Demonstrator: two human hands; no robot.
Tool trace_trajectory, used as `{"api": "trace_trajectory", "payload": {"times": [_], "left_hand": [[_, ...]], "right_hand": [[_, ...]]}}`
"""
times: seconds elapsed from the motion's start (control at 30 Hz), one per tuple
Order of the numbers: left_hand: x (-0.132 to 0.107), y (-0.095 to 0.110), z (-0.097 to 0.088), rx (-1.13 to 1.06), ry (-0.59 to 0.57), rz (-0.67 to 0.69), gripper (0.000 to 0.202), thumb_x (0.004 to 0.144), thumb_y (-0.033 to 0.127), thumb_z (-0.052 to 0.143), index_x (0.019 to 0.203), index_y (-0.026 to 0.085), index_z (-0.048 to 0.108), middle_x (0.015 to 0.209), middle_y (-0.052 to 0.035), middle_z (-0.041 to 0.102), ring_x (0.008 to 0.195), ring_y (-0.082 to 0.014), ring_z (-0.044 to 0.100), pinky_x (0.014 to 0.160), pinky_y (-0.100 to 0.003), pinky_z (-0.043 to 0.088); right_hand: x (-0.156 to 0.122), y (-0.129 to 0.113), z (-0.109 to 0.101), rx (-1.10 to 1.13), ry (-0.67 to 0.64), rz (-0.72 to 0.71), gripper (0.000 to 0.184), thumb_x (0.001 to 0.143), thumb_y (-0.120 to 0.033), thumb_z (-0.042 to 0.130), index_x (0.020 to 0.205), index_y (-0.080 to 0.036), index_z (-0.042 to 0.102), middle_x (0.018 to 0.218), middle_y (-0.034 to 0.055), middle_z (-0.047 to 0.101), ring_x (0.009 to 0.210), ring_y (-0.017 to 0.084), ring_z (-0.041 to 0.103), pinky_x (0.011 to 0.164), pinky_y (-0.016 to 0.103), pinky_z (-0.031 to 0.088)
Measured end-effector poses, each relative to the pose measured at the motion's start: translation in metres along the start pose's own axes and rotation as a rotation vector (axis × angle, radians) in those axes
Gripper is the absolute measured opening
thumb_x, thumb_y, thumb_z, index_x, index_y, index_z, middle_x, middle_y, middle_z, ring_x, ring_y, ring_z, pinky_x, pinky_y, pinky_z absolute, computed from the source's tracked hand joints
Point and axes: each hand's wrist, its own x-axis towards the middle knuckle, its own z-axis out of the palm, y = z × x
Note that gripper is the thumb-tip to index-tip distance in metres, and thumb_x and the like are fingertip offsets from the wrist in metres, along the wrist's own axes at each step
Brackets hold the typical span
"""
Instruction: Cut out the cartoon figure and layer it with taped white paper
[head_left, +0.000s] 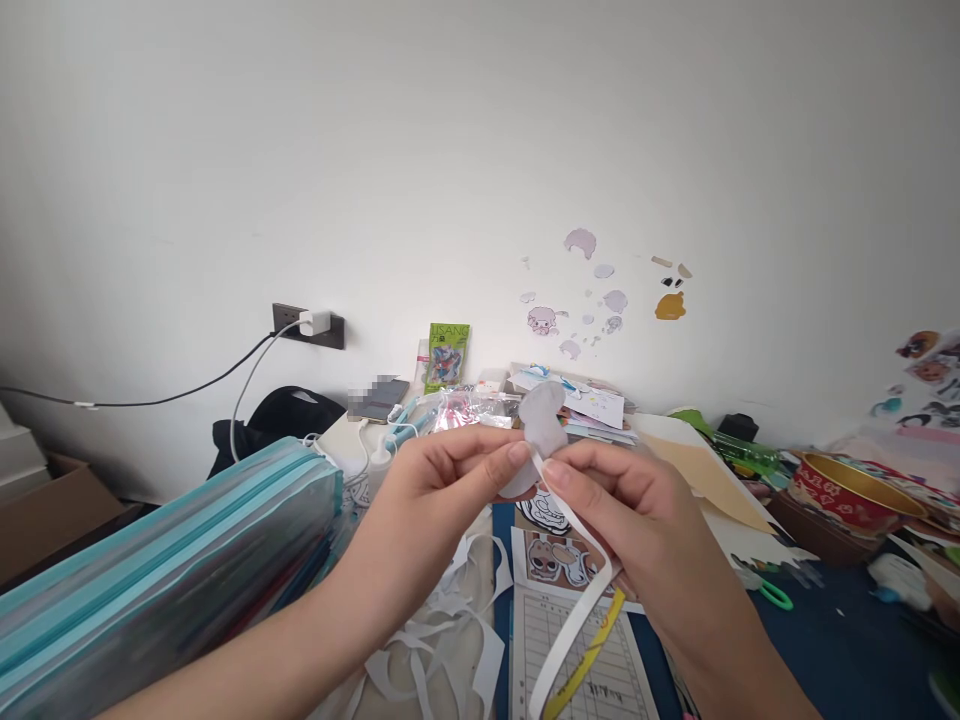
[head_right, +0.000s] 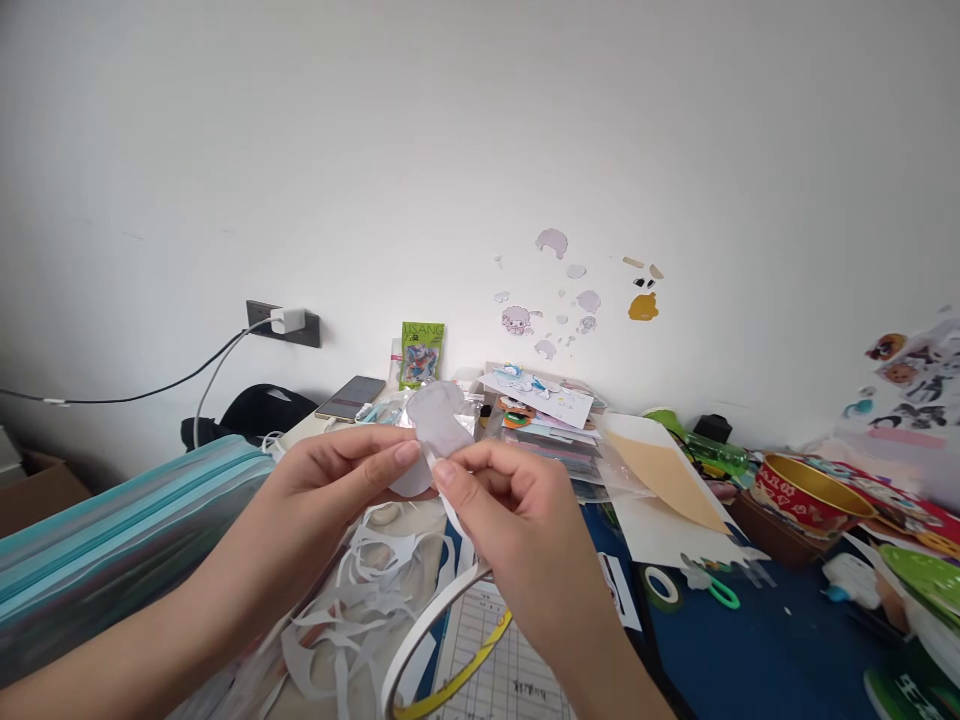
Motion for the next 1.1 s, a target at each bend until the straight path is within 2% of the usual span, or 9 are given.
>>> {"api": "trace_trajectory", "payload": {"times": [0.13,0.37,0.5,0.73,0.93,1.1], "left_hand": [[0.000,-0.001,0.000,0.036,0.032,-0.003,0.018,0.086,0.034,0.067,0.081,0.022,0.079,0.066,0.0000,0.065,0.068,-0.0127,0.058,0.068,-0.024,0.045],[0.001,-0.004,0.000,0.048,0.087,0.018,0.009,0.079,0.030,0.074,0.079,0.023,0.081,0.068,0.0002,0.071,0.069,-0.0132,0.059,0.067,-0.022,0.047],[0.001,-0.007,0.001,0.049,0.124,0.061,0.011,0.081,0.029,0.072,0.078,0.024,0.081,0.068,0.0000,0.073,0.070,-0.0134,0.064,0.069,-0.021,0.050],[0.001,-0.006,0.003,0.031,0.152,0.108,0.006,0.075,0.030,0.079,0.072,0.025,0.081,0.063,0.0008,0.073,0.064,-0.0131,0.064,0.064,-0.019,0.053],[0.000,-0.009,0.003,0.107,0.207,0.163,0.006,0.074,0.026,0.079,0.068,0.024,0.080,0.060,0.0010,0.071,0.061,-0.0123,0.062,0.057,-0.017,0.050],[0.004,-0.015,0.001,0.140,0.202,0.187,0.011,0.077,0.020,0.074,0.067,0.023,0.078,0.064,0.0025,0.073,0.061,-0.0094,0.063,0.056,-0.013,0.050]], "right_hand": [[-0.001,-0.002,0.003,-0.005,0.025,0.011,0.032,0.084,-0.051,0.065,0.072,-0.020,0.065,0.050,-0.0059,0.037,0.045,0.009,0.027,0.042,0.023,0.020],[-0.002,-0.005,0.007,-0.100,0.077,-0.046,0.030,0.084,-0.046,0.063,0.070,-0.020,0.065,0.049,-0.0067,0.033,0.044,0.008,0.022,0.041,0.025,0.014],[-0.001,-0.002,0.007,-0.180,0.102,-0.059,0.030,0.084,-0.045,0.063,0.067,-0.020,0.064,0.049,-0.0075,0.030,0.045,0.008,0.021,0.041,0.025,0.015],[0.005,0.001,0.008,-0.249,0.098,-0.058,0.033,0.084,-0.046,0.060,0.065,-0.020,0.058,0.051,-0.0066,0.034,0.045,0.008,0.026,0.040,0.023,0.022],[0.005,0.005,0.010,-0.315,0.147,-0.084,0.032,0.084,-0.047,0.058,0.067,-0.020,0.060,0.049,-0.0066,0.036,0.044,0.008,0.023,0.038,0.023,0.016],[0.009,0.010,0.012,-0.331,0.173,-0.120,0.027,0.080,-0.044,0.055,0.066,-0.021,0.058,0.049,-0.0059,0.040,0.045,0.009,0.032,0.039,0.022,0.023]]}}
